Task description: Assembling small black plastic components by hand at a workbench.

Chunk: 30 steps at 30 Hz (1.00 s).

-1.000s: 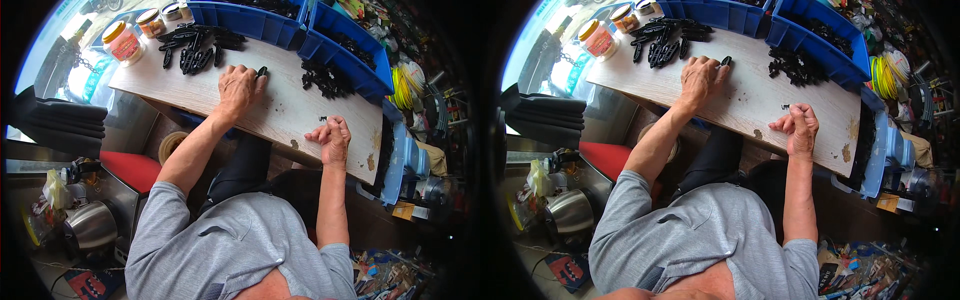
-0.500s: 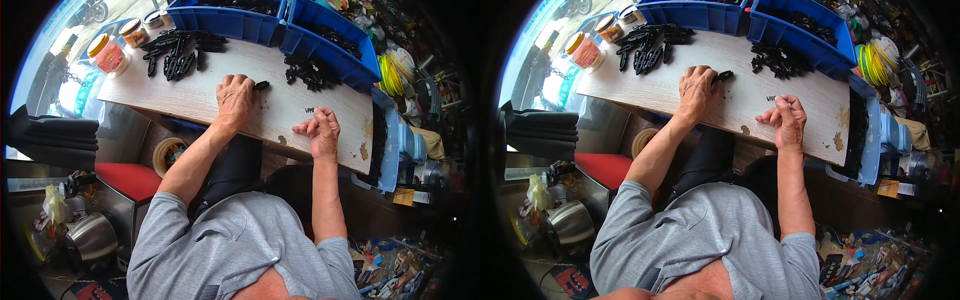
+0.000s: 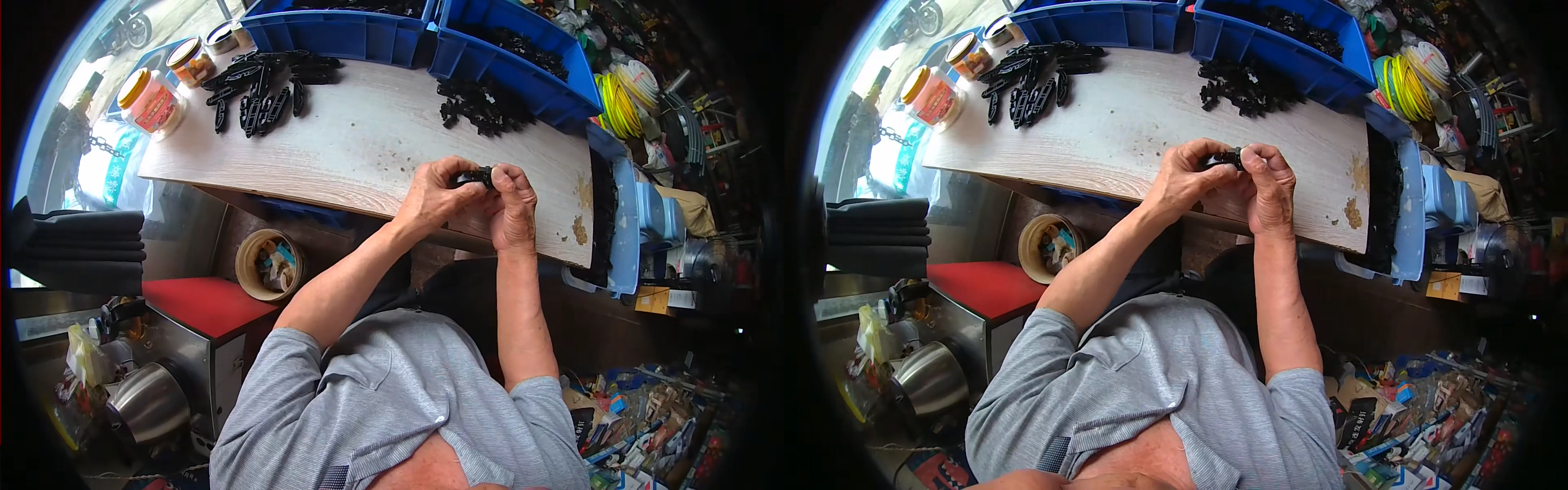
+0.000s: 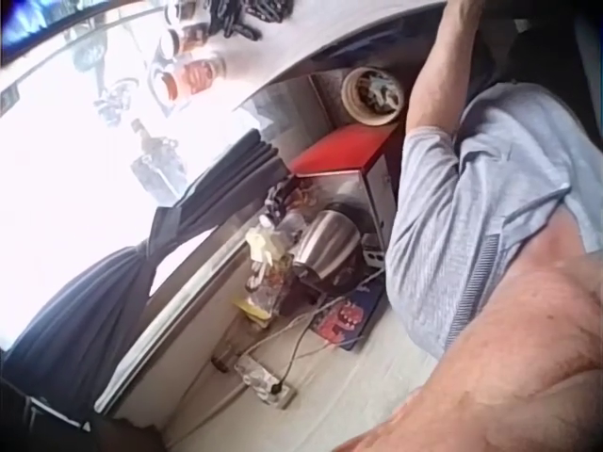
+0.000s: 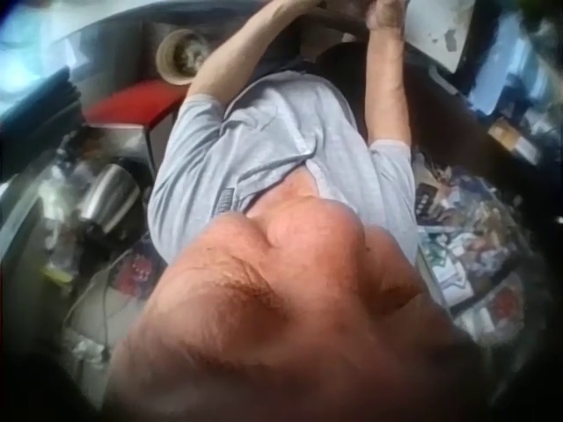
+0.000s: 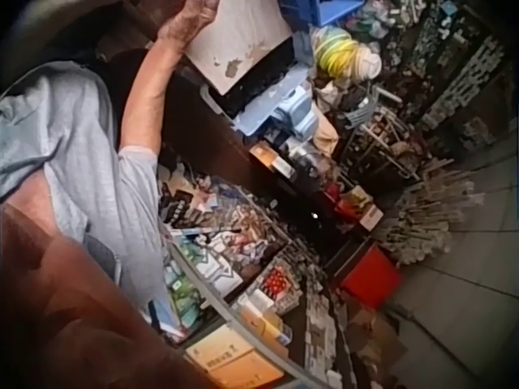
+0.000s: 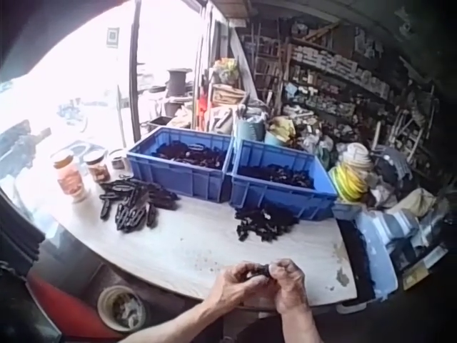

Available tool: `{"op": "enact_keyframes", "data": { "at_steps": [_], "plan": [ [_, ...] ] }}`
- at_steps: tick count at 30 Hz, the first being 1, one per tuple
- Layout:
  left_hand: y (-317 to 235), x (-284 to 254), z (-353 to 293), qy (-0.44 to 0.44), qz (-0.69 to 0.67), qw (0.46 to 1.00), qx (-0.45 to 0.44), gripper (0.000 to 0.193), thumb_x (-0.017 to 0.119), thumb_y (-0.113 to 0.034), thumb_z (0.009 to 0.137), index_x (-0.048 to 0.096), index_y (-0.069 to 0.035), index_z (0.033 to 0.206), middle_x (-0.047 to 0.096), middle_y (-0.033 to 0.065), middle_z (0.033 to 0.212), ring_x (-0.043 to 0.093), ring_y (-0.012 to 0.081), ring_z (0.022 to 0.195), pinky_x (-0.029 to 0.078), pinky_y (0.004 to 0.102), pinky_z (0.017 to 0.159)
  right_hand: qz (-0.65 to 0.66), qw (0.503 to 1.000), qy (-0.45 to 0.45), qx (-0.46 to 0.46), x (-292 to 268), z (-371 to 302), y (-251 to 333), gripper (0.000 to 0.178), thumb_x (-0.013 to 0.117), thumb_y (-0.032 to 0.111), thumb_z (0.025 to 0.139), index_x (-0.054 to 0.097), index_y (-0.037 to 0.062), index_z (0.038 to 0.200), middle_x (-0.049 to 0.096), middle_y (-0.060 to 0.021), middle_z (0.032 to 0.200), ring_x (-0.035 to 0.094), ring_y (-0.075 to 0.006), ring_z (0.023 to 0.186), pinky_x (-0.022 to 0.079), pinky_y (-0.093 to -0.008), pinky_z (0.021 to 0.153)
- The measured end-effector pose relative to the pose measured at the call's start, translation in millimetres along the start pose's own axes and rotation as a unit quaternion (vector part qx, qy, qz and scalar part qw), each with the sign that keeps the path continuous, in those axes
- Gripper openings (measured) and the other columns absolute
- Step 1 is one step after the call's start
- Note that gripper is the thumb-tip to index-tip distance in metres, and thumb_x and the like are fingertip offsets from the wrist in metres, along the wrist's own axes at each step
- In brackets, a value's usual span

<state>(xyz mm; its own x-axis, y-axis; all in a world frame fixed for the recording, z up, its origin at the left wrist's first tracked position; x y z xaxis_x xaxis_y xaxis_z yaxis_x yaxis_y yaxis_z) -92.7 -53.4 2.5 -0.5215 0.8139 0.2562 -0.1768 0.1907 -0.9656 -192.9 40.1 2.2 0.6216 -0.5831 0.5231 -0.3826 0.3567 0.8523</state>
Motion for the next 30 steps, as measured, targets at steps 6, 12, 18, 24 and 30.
{"op": "enact_keyframes", "data": {
  "at_steps": [6, 12, 18, 24, 30],
  "plan": [
    [1, 3, 2, -0.002, -0.003, 1.000, -0.008, 0.027, 0.073, -0.012, 0.087, 0.066, 0.004, 0.108, 0.069, 0.0038, 0.087, 0.062, 0.0069, 0.075, 0.050, 0.0215, 0.066, -0.013, 0.999, 0.020, 0.025, -5, 4, -3, 0.012, 0.073, 0.011, 0.089, 0.067, 0.0078, 0.099, 0.068, -0.0020, 0.093, 0.066, -0.0132, 0.077, 0.056, -0.0270, 0.073],
    [2, 0, 4, -0.035, -0.057, 0.996, -0.056, 0.022, 0.070, -0.017, 0.091, 0.069, 0.004, 0.099, 0.067, 0.0034, 0.082, 0.061, 0.0074, 0.070, 0.050, 0.0218, 0.064, -0.043, 0.998, -0.008, 0.050, 3, -1, -2, 0.017, 0.070, 0.010, 0.090, 0.062, 0.0048, 0.104, 0.066, -0.0038, 0.085, 0.065, -0.0136, 0.066, 0.057, -0.0281, 0.064],
    [5, -5, 4, -0.063, -0.093, 0.992, -0.053, 0.017, 0.069, -0.013, 0.091, 0.069, 0.003, 0.096, 0.066, 0.0052, 0.080, 0.061, 0.0096, 0.065, 0.052, 0.0228, 0.060, -0.168, 0.984, -0.001, 0.065, -4, 4, 2, 0.024, 0.069, 0.026, 0.090, 0.063, 0.0056, 0.102, 0.061, -0.0005, 0.075, 0.057, -0.0084, 0.059, 0.049, -0.0234, 0.055],
    [9, -13, -4, -0.080, -0.131, 0.985, -0.080, 0.014, 0.068, -0.011, 0.090, 0.068, 0.002, 0.095, 0.065, 0.0063, 0.078, 0.062, 0.0108, 0.064, 0.054, 0.0228, 0.059, -0.218, 0.973, -0.006, 0.071, 15, 0, 0, 0.032, 0.068, 0.028, 0.087, 0.053, 0.0078, 0.068, 0.045, 0.0029, 0.060, 0.044, -0.0077, 0.049, 0.039, -0.0255, 0.044],
    [9, 3, -1, -0.001, -0.128, 0.989, -0.078, 0.017, 0.068, -0.016, 0.093, 0.069, 0.000, 0.098, 0.067, 0.0038, 0.080, 0.063, 0.0103, 0.069, 0.054, 0.0227, 0.063, -0.204, 0.978, -0.017, 0.047, 4, -3, 3, 0.027, 0.068, 0.024, 0.086, 0.053, 0.0132, 0.066, 0.045, 0.0060, 0.062, 0.042, -0.0071, 0.049, 0.040, -0.0252, 0.046]
  ]
}}
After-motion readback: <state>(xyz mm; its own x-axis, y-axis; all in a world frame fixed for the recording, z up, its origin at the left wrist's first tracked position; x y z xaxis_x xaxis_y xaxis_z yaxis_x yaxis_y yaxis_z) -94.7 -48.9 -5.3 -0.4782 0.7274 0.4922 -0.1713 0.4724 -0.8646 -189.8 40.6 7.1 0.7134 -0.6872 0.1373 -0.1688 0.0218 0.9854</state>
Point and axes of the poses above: each hand's wrist, its own z-axis towards the middle knuckle, its own x-axis out of the palm, y = z × x, the point moved 10 cm from there along z, towards the middle knuckle
